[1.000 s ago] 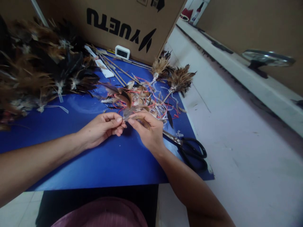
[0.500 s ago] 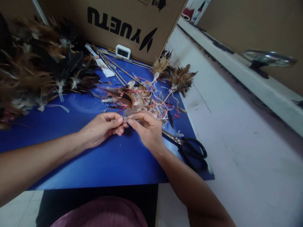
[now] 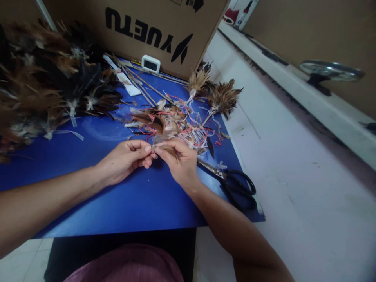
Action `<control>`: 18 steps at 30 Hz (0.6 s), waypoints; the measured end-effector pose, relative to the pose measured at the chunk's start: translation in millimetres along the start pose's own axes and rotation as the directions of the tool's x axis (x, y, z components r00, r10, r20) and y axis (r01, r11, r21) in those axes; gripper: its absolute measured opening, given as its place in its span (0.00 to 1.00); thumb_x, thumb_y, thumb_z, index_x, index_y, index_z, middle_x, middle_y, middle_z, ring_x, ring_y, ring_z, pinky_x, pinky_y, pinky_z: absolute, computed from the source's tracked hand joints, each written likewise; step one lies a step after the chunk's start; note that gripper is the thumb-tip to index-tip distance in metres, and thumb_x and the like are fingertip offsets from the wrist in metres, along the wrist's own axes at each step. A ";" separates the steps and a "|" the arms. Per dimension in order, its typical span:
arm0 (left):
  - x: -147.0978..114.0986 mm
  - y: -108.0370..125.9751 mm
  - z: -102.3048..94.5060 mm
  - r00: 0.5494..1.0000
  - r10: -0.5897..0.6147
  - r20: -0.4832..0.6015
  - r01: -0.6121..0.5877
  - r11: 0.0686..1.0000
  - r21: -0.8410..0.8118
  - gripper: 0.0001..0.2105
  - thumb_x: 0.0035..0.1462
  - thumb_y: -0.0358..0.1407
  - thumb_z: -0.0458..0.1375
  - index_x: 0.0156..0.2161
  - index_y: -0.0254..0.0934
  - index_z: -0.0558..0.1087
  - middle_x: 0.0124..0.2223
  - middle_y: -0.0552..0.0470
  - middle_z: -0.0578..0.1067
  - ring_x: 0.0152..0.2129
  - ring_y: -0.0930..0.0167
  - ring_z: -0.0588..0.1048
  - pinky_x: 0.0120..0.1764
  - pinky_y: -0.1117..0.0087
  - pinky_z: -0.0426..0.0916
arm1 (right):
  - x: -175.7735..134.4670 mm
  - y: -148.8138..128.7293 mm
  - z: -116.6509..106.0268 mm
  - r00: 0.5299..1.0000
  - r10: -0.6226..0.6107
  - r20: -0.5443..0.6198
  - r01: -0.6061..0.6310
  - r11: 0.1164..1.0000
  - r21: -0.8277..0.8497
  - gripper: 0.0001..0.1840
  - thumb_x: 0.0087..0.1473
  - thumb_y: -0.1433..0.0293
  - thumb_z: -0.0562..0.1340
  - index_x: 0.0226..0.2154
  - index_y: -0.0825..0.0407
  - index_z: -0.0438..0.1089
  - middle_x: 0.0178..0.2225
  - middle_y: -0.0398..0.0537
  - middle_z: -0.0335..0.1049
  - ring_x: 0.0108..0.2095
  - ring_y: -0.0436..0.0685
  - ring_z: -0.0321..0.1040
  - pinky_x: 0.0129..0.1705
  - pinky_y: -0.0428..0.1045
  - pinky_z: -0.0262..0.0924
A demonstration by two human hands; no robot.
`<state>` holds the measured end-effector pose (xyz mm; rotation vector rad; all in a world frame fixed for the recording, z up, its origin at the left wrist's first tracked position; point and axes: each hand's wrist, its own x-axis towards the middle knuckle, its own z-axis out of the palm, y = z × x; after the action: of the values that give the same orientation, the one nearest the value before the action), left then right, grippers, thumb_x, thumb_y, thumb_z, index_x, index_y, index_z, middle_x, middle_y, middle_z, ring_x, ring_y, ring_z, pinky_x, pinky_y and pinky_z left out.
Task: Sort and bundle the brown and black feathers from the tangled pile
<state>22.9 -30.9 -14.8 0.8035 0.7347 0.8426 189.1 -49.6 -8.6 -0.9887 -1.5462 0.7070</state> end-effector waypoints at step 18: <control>-0.3 1.4 -0.3 0.997 0.077 0.028 -0.080 0.987 0.137 0.11 0.48 0.39 0.68 0.27 0.32 0.76 0.18 0.54 0.70 0.17 0.78 0.67 0.24 0.78 0.63 | 0.7 0.4 -3.6 0.996 0.064 0.060 -0.060 0.996 -0.059 0.04 0.51 0.67 0.66 0.30 0.51 0.73 0.30 0.42 0.74 0.31 0.49 0.69 0.38 0.48 0.66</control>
<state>22.0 -30.6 -13.8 0.9696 0.7515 0.8583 192.6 -49.0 -7.8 -1.0701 -1.6029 0.7469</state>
